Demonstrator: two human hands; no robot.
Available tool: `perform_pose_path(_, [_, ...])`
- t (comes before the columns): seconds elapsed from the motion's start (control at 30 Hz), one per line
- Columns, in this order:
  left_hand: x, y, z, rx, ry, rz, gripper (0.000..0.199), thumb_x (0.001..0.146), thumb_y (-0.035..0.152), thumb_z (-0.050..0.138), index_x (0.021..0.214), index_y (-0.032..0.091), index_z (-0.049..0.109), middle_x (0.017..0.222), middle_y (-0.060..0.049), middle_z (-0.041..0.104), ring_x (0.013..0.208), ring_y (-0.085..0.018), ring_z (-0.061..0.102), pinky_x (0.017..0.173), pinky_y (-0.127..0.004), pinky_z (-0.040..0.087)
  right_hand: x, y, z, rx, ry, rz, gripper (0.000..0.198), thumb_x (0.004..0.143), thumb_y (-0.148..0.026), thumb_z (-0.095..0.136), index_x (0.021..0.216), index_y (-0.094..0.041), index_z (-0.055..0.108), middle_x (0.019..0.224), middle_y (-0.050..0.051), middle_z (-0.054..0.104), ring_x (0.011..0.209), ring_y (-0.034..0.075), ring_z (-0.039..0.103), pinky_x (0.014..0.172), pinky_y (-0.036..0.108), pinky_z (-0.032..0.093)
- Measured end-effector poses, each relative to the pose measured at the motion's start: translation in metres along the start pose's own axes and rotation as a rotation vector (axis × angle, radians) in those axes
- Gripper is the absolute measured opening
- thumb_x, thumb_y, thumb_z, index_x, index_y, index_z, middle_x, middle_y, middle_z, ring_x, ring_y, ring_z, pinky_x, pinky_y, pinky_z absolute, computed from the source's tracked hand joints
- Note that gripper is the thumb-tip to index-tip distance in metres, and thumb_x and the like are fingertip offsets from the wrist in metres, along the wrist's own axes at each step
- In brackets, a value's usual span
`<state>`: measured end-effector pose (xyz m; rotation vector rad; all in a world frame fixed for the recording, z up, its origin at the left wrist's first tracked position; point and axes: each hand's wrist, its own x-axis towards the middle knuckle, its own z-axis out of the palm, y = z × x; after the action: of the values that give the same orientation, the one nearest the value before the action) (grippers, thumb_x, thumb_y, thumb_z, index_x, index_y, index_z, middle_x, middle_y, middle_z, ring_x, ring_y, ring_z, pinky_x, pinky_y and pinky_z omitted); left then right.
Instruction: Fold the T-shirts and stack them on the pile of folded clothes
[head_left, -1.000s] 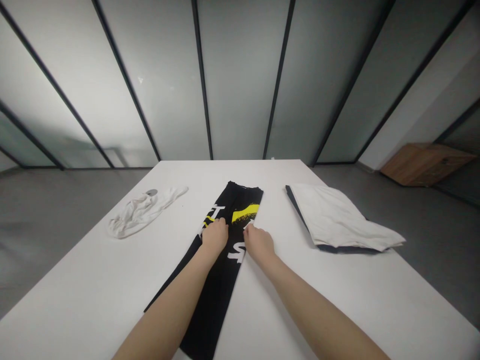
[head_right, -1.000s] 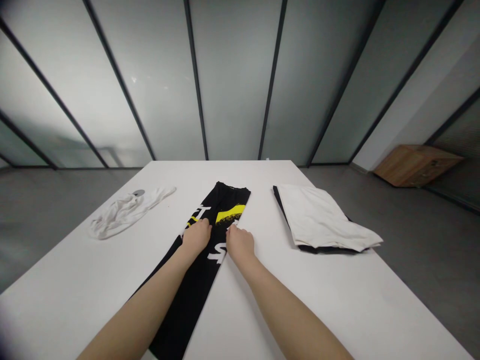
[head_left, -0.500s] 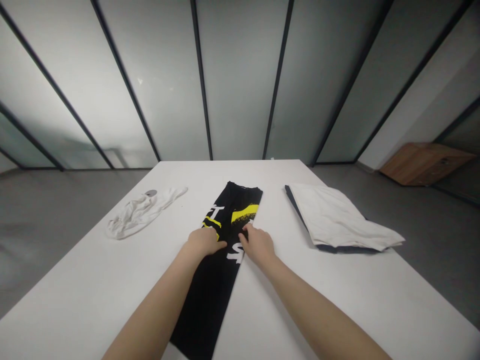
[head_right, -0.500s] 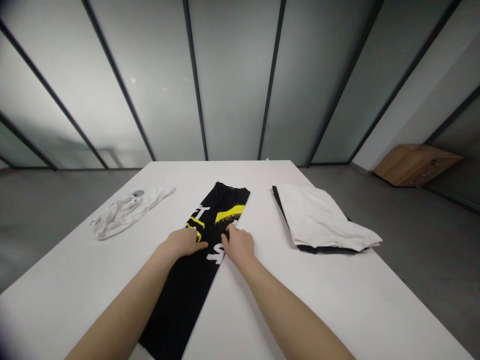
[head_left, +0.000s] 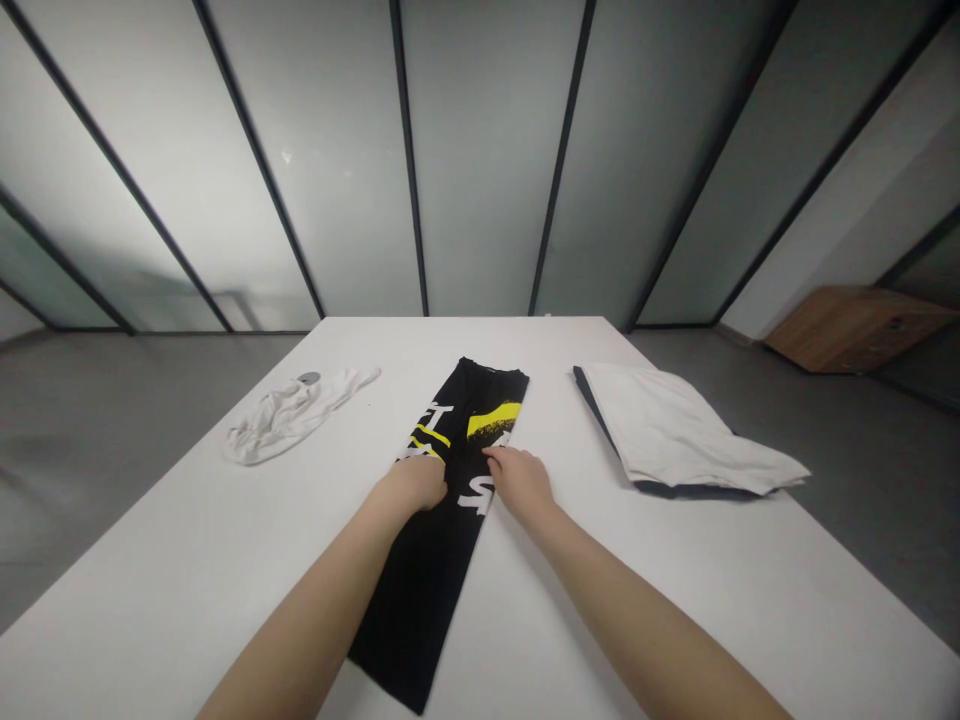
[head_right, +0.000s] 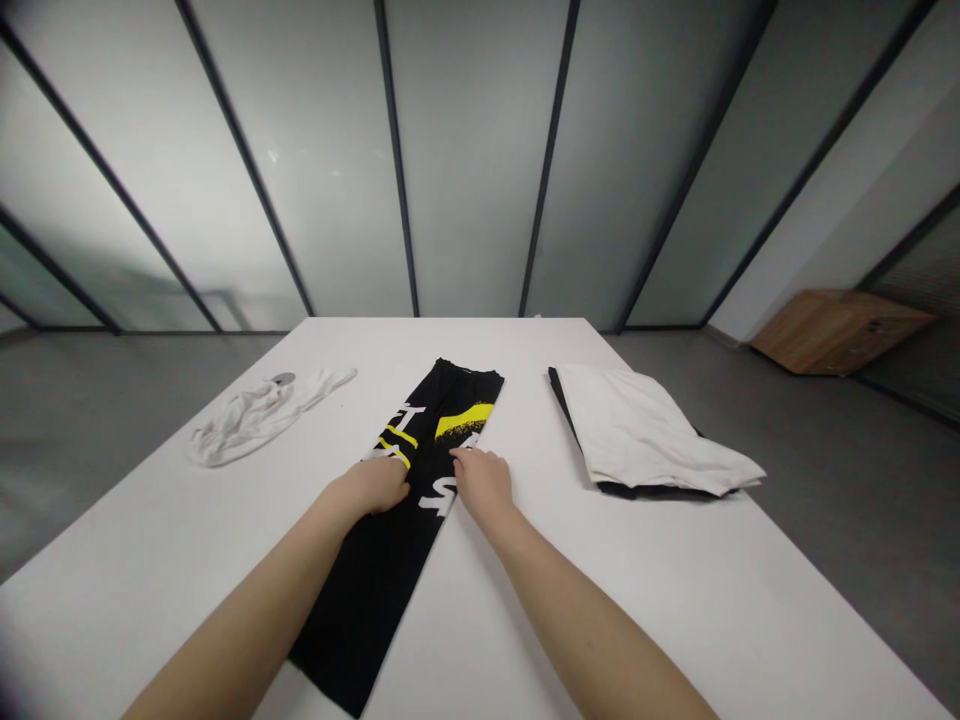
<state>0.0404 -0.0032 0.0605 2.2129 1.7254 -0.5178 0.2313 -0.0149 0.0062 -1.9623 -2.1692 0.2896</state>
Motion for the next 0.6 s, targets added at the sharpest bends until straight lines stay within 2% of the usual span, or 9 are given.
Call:
perform_pose_path(0.1, [-0.006, 0.004, -0.003, 0.004, 0.006, -0.021, 0.040, 0.096, 0.022, 0.052, 0.126, 0.009, 0.074, 0.126, -0.023, 0.075, 0.118, -0.037, 0.072, 0.096, -0.044, 0.059, 0.000, 0.000, 0.000, -0.002, -0.005, 0.003, 0.040, 0.108, -0.028, 0.045, 0.137, -0.034, 0.072, 0.133, 0.002, 0.076, 0.116, 0.025, 0.069, 0.097, 0.035, 0.047])
perform_pose_path(0.27, [-0.014, 0.008, -0.004, 0.003, 0.040, -0.016, 0.052, 0.100, 0.045, 0.050, 0.129, 0.008, 0.072, 0.130, -0.026, 0.073, 0.122, -0.039, 0.070, 0.102, -0.048, 0.056, -0.002, -0.001, 0.000, -0.003, 0.019, -0.001, 0.040, 0.108, -0.027, 0.044, 0.137, -0.032, 0.071, 0.132, 0.003, 0.076, 0.114, 0.026, 0.070, 0.095, 0.035, 0.047])
perform_pose_path(0.37, [-0.016, 0.009, -0.003, 0.010, 0.030, 0.000, 0.048, 0.098, 0.040, 0.053, 0.126, 0.008, 0.073, 0.128, -0.026, 0.073, 0.120, -0.039, 0.071, 0.100, -0.047, 0.056, -0.002, -0.001, 0.002, 0.001, 0.036, -0.010, 0.039, 0.108, -0.029, 0.043, 0.135, -0.030, 0.072, 0.129, 0.003, 0.077, 0.112, 0.026, 0.070, 0.093, 0.036, 0.047])
perform_pose_path(0.53, [-0.013, 0.003, -0.006, -0.027, -0.047, 0.050, 0.036, 0.096, 0.033, 0.052, 0.105, 0.012, 0.079, 0.102, -0.020, 0.080, 0.096, -0.033, 0.078, 0.086, -0.039, 0.059, 0.002, 0.000, 0.003, 0.002, 0.038, -0.003, 0.038, 0.108, -0.029, 0.044, 0.134, -0.030, 0.072, 0.126, 0.004, 0.078, 0.110, 0.025, 0.071, 0.092, 0.035, 0.046])
perform_pose_path(0.6, [-0.011, -0.005, -0.009, -0.047, -0.035, 0.064, 0.035, 0.097, 0.036, 0.052, 0.101, 0.014, 0.079, 0.100, -0.019, 0.080, 0.095, -0.032, 0.077, 0.084, -0.039, 0.058, 0.003, 0.000, 0.002, 0.008, 0.043, 0.002, 0.036, 0.107, -0.030, 0.046, 0.133, -0.029, 0.072, 0.124, 0.005, 0.078, 0.110, 0.025, 0.070, 0.093, 0.035, 0.046])
